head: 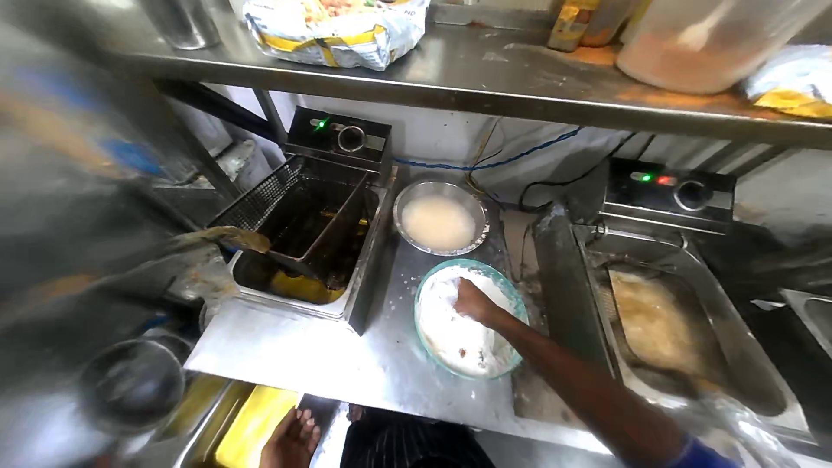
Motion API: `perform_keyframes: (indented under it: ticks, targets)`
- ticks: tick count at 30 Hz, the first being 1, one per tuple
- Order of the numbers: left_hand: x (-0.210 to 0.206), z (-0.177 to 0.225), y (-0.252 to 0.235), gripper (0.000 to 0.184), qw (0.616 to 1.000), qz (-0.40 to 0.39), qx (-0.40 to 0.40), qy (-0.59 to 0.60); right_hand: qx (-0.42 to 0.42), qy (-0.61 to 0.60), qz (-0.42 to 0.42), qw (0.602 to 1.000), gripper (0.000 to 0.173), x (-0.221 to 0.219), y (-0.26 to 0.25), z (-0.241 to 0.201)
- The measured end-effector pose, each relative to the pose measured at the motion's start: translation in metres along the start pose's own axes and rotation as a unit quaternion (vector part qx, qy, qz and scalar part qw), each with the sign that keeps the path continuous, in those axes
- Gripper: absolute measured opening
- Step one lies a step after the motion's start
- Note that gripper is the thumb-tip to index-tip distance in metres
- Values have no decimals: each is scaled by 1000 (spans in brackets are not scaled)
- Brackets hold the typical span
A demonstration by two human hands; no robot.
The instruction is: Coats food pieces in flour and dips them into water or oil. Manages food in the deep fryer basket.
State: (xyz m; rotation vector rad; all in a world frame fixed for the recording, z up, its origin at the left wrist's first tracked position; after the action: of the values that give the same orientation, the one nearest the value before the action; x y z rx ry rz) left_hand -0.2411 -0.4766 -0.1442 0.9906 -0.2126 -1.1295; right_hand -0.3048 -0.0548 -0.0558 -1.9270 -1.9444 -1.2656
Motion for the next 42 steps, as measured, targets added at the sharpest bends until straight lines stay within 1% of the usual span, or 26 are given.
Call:
perform_keyframes:
  ticks: [1, 2, 4, 6, 8, 10, 11, 13, 17, 19, 22, 25, 27, 28, 29, 30, 32, 33, 36, 38, 40, 42]
  targets:
    - [-3, -1, 0, 33, 1000, 0, 1, -2, 10, -43, -17, 999, 33, -4, 1, 4]
    - [-6, -1, 1, 33, 1000, -2, 1, -6, 15, -39, -27, 999, 35, -7, 1, 6]
    - [-11, -2, 0, 32, 1000, 0, 4, -4, 14, 97, -11, 995, 43, -1, 3, 0]
    - [-14, -2, 1, 31, 1000, 8, 7, 2, 9, 211, -12, 977, 48, 3, 6, -10]
    - [-15, -2, 0, 30, 1000, 20, 8, 4, 36, 279, -69, 957, 50, -5, 16, -21]
    - [-15, -2, -1, 30, 1000, 19, 8, 2, 70, 334, -140, 929, 52, -27, 25, -26]
    - [-16, -3, -3, 30, 1000, 16, 8, 0, 68, 351, -158, 920, 52, -36, 28, -27]
    - [-17, -5, -4, 29, 1000, 15, 8, 0, 62, 378, -163, 909, 50, -49, 25, -27]
    - [-20, -4, -4, 31, 1000, 20, 6, 14, 64, 393, -153, 905, 36, -48, 8, -27]
    - [-20, -2, -4, 31, 1000, 16, -1, 23, 54, 353, -136, 924, 34, -33, 0, -25]
    - [-16, 1, -3, 31, 999, 14, -8, 34, 25, 281, -86, 956, 36, -16, -3, -24]
    - [-8, -2, -2, 29, 999, 29, -10, 30, 36, 192, -47, 980, 41, -8, 9, -30]
    - [-7, -5, -1, 27, 999, 40, -6, 28, 59, 120, -70, 989, 45, -4, 11, -26]
    - [-7, -7, -1, 26, 999, 41, -5, 28, 65, 111, -93, 987, 48, -2, 8, -19]
    - [-8, -8, 0, 26, 999, 40, -3, 27, 70, 138, -105, 982, 51, -1, 4, -13]
    - [-10, -9, 0, 26, 999, 40, -1, 25, 78, 197, -105, 972, 54, 1, 1, -9]
    - [-11, -11, -2, 26, 999, 38, 1, 28, 88, 328, -96, 936, 50, 0, -1, -10]
    - [-10, -11, -2, 26, 999, 37, 1, 30, 90, 357, -109, 923, 48, -4, 3, -13]
    - [-12, -13, 0, 29, 999, 33, 0, 32, 114, 387, -158, 901, 47, -24, 14, -18]
    - [-15, -14, 0, 31, 999, 18, 3, 29, 128, 393, -155, 897, 42, -35, 8, -14]
    - [-14, -14, -1, 30, 1000, 3, 3, 26, 117, 388, -142, 903, 39, -37, 1, -15]
    - [-13, -13, 0, 30, 1000, 0, -4, 20, 81, 360, -130, 920, 36, -27, -2, -20]
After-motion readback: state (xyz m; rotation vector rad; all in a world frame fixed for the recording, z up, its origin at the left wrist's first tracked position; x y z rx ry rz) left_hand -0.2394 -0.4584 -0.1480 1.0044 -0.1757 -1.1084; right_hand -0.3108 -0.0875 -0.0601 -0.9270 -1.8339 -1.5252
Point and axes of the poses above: each hand's wrist, its own y-axis away from the middle knuckle, its own x-axis out of the back of the hand, z = x × y, the point moved 4 cm from there along -y, towards the middle knuckle, and after that the axes turned 2 degrees about z, right-handed, at the moved point
